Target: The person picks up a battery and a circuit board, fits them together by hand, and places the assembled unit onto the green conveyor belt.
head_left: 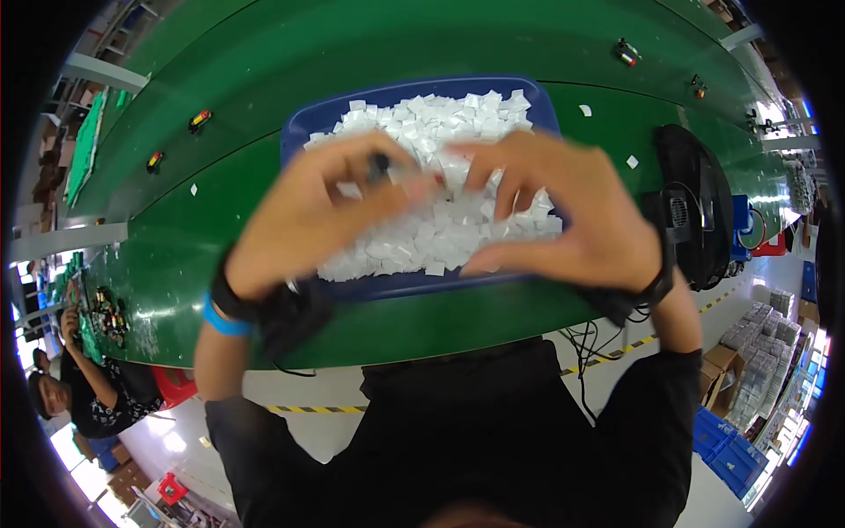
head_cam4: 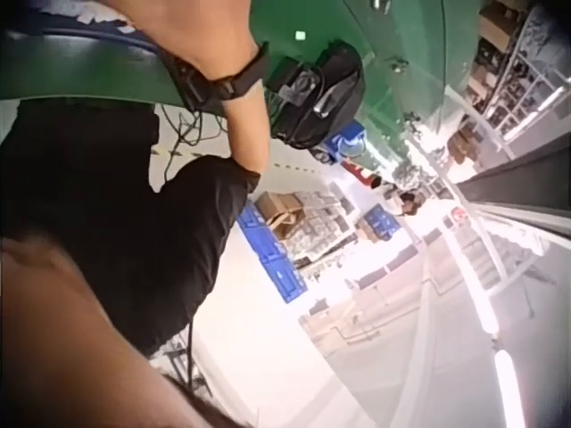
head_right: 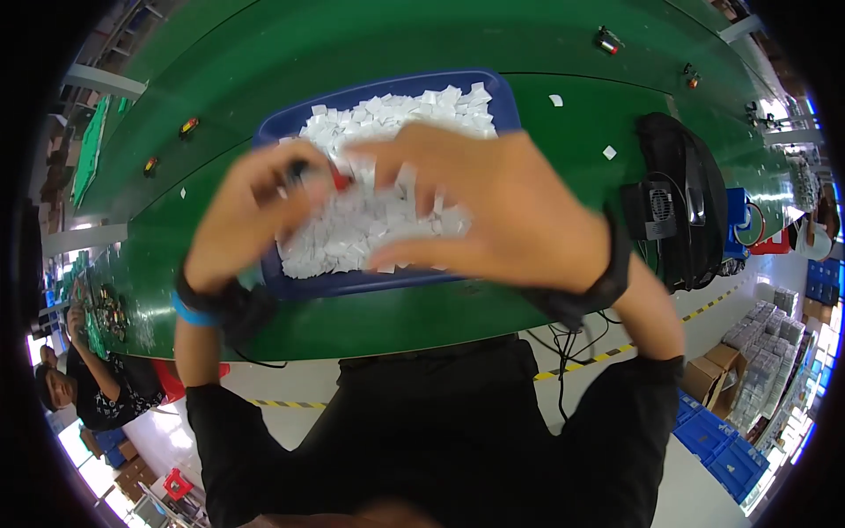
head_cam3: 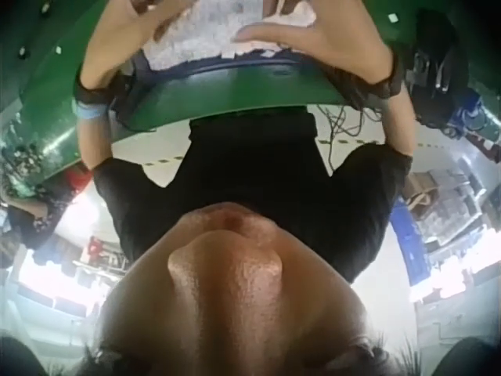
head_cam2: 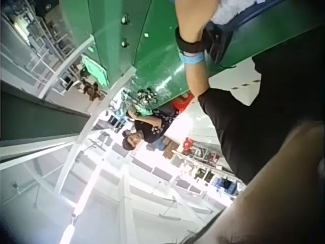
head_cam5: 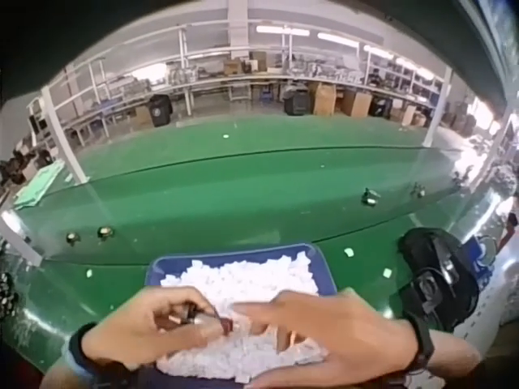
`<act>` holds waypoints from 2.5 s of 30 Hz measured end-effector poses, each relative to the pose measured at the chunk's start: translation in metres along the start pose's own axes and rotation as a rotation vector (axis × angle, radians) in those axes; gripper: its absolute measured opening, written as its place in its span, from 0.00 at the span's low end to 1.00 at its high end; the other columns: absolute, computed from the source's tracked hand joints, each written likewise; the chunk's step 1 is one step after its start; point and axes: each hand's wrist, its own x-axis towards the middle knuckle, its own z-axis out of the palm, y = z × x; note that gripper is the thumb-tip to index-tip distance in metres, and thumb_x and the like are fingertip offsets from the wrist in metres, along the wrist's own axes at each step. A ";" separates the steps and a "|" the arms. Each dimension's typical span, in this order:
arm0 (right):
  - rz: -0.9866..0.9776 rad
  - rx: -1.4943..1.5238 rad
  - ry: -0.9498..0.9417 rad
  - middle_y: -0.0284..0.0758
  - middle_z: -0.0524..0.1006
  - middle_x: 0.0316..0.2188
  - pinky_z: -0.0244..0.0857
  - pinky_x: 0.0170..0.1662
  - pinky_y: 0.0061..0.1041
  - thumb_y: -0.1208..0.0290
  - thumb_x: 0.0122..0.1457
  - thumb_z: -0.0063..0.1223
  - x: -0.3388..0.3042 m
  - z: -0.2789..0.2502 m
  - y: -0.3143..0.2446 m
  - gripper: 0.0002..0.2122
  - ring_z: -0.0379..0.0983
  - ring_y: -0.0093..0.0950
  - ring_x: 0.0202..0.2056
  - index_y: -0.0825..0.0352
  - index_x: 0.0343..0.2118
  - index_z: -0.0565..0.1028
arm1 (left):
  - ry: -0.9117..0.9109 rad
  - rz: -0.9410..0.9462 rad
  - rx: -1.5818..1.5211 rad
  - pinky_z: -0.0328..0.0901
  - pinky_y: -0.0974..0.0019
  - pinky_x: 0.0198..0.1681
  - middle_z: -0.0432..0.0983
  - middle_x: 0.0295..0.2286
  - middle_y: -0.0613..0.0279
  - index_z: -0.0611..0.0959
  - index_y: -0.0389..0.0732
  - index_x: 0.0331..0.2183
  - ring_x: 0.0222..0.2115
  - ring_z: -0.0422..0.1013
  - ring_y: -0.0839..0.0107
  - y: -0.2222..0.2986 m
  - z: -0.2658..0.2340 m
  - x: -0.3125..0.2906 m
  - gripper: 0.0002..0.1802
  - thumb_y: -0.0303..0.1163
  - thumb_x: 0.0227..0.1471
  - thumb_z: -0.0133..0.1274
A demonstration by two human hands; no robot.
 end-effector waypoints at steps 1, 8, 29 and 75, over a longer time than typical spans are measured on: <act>0.118 0.292 0.054 0.33 0.76 0.38 0.70 0.29 0.21 0.74 0.49 0.66 0.011 -0.014 0.010 0.26 0.75 0.21 0.32 0.66 0.53 0.73 | 0.065 -0.059 0.086 0.52 0.79 0.18 0.69 0.21 0.72 0.83 0.40 0.36 0.18 0.60 0.88 0.005 -0.018 0.015 0.17 0.45 0.56 0.58; 0.714 -0.031 0.343 0.37 0.75 0.48 0.73 0.42 0.29 0.69 0.62 0.44 0.040 -0.184 0.224 0.18 0.76 0.30 0.38 0.66 0.54 0.72 | 0.153 -0.239 0.216 0.51 0.79 0.20 0.59 0.20 0.80 0.81 0.45 0.32 0.18 0.54 0.86 -0.054 -0.146 0.151 0.27 0.62 0.53 0.54; 0.375 -0.130 0.316 0.29 0.79 0.31 0.64 0.21 0.15 0.71 0.59 0.56 0.033 -0.123 0.147 0.11 0.72 0.15 0.28 0.67 0.43 0.74 | 0.237 -0.076 -0.040 0.58 0.80 0.20 0.69 0.26 0.75 0.80 0.43 0.43 0.21 0.62 0.87 -0.012 -0.044 0.011 0.13 0.36 0.57 0.56; 0.377 -0.004 0.350 0.36 0.76 0.36 0.70 0.30 0.19 0.81 0.55 0.58 -0.002 0.053 0.009 0.13 0.76 0.25 0.33 0.67 0.43 0.76 | 0.264 0.032 0.028 0.57 0.70 0.21 0.66 0.18 0.63 0.74 0.38 0.43 0.16 0.61 0.75 -0.042 0.051 -0.040 0.15 0.33 0.56 0.56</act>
